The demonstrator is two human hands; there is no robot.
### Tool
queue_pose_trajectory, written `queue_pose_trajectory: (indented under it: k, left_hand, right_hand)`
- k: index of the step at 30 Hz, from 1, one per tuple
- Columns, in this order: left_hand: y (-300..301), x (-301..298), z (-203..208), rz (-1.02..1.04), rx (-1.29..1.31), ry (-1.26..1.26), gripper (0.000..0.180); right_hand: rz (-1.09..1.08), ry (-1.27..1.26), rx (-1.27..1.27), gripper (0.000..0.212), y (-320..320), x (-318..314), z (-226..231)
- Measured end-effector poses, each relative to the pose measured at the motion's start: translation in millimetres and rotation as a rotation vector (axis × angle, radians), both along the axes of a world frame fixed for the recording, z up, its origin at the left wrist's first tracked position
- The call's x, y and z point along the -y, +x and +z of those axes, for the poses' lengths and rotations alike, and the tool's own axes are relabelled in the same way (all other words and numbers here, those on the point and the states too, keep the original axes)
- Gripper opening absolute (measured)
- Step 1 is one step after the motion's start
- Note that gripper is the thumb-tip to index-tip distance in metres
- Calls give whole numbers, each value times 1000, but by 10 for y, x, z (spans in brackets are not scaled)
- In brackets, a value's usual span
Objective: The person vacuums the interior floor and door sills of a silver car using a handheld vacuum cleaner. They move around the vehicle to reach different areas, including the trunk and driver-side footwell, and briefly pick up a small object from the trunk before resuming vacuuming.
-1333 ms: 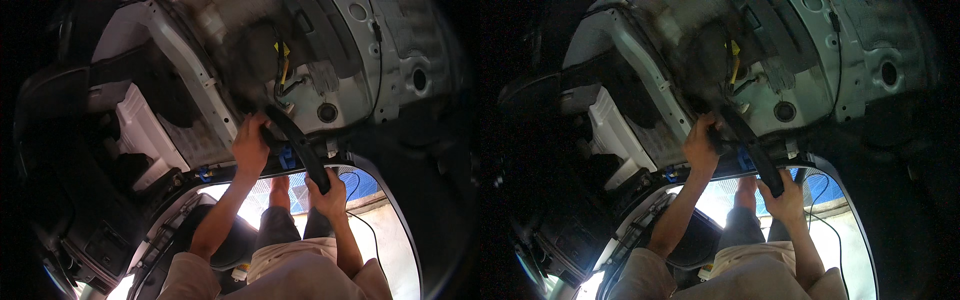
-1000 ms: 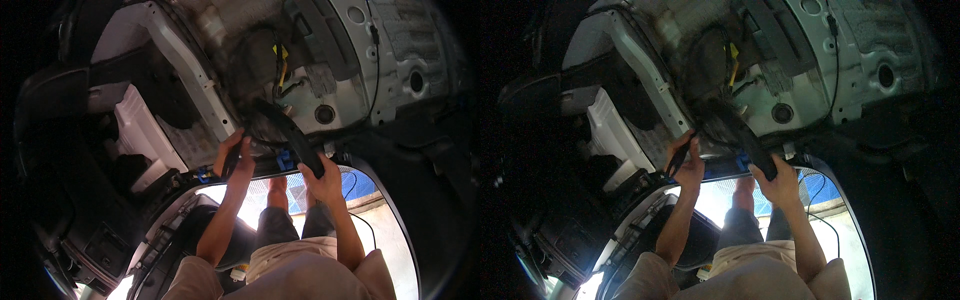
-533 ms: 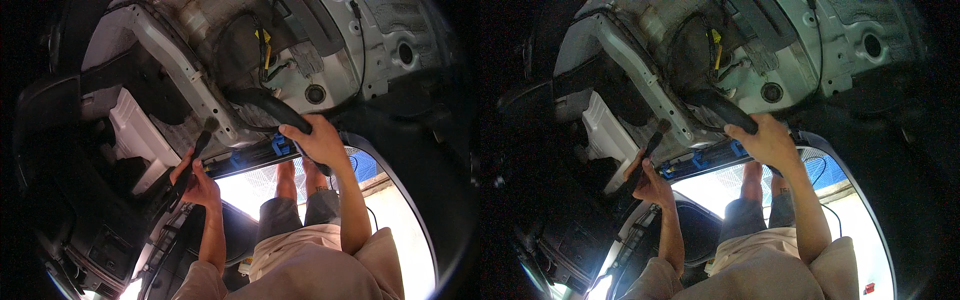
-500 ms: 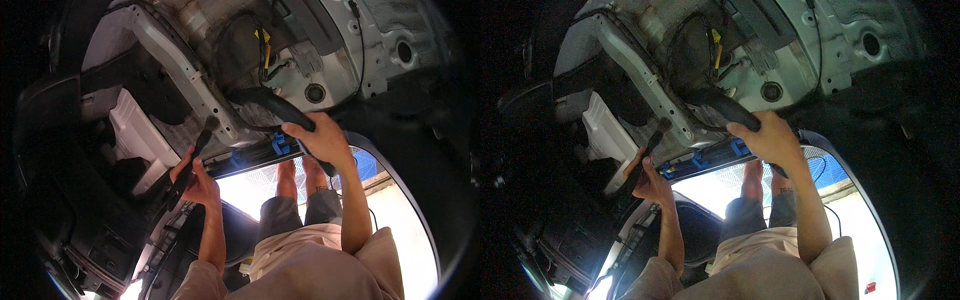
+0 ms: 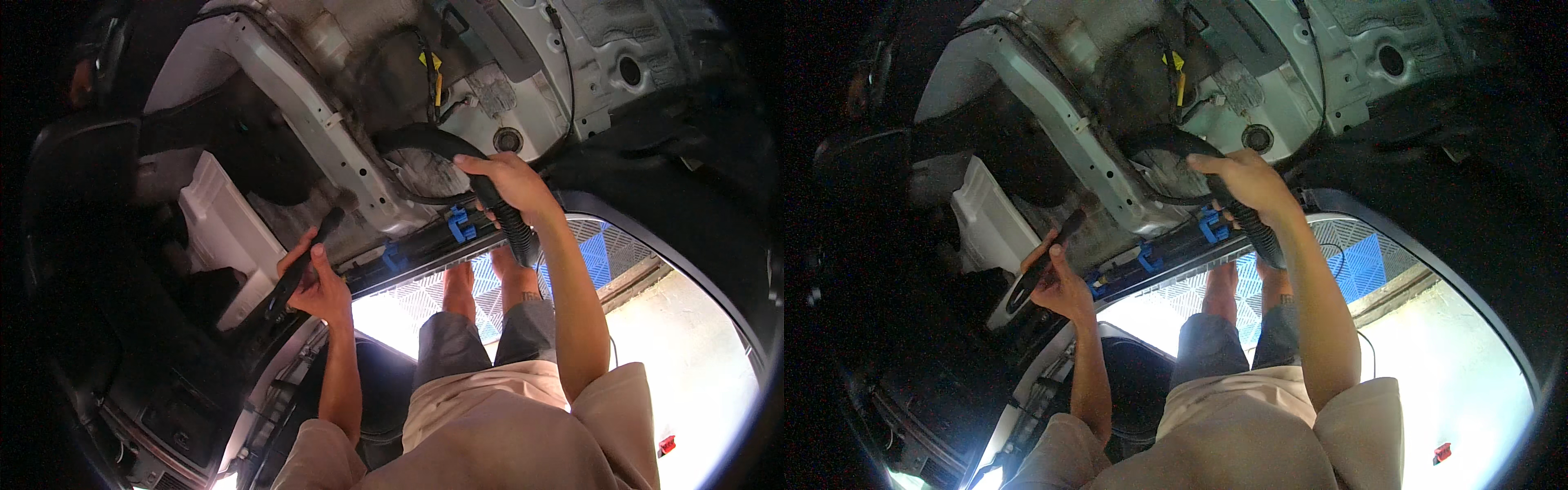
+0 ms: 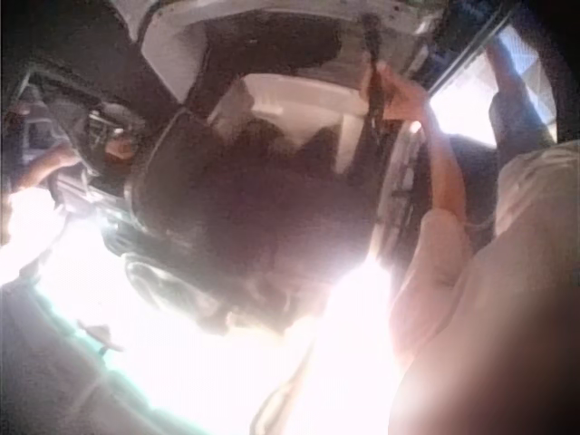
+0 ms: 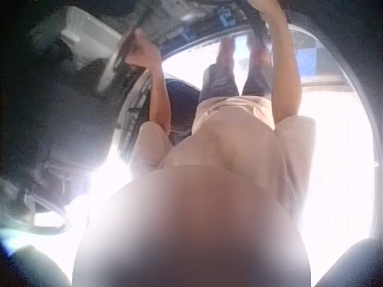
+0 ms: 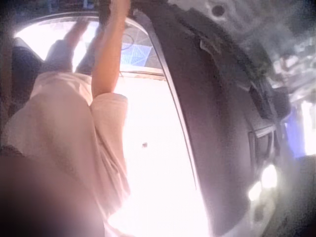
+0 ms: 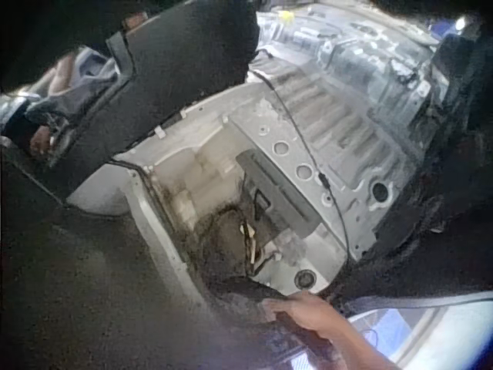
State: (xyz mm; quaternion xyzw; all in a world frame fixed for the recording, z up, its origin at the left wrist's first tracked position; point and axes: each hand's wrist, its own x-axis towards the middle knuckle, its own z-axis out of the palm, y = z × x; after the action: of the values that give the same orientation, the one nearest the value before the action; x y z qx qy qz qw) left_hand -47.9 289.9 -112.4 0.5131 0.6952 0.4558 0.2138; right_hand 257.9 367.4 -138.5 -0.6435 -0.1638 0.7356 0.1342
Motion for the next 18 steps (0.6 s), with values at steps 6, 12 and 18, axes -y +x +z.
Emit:
queue_pose_trajectory:
  k: [6,12,18]
  left_hand:
    - [-128,64,-149,25,-4,-56,27]
    - [-122,67,-187,61,68,-106,23]
    - [-179,19,-167,86,95,-98,24]
  right_hand:
    - [-227,-282,-279,53,71,159,-288]
    - [-48,-112,-206,51,-171,-27,-425]
    - [-9,-75,15,48,180,-70,-94]
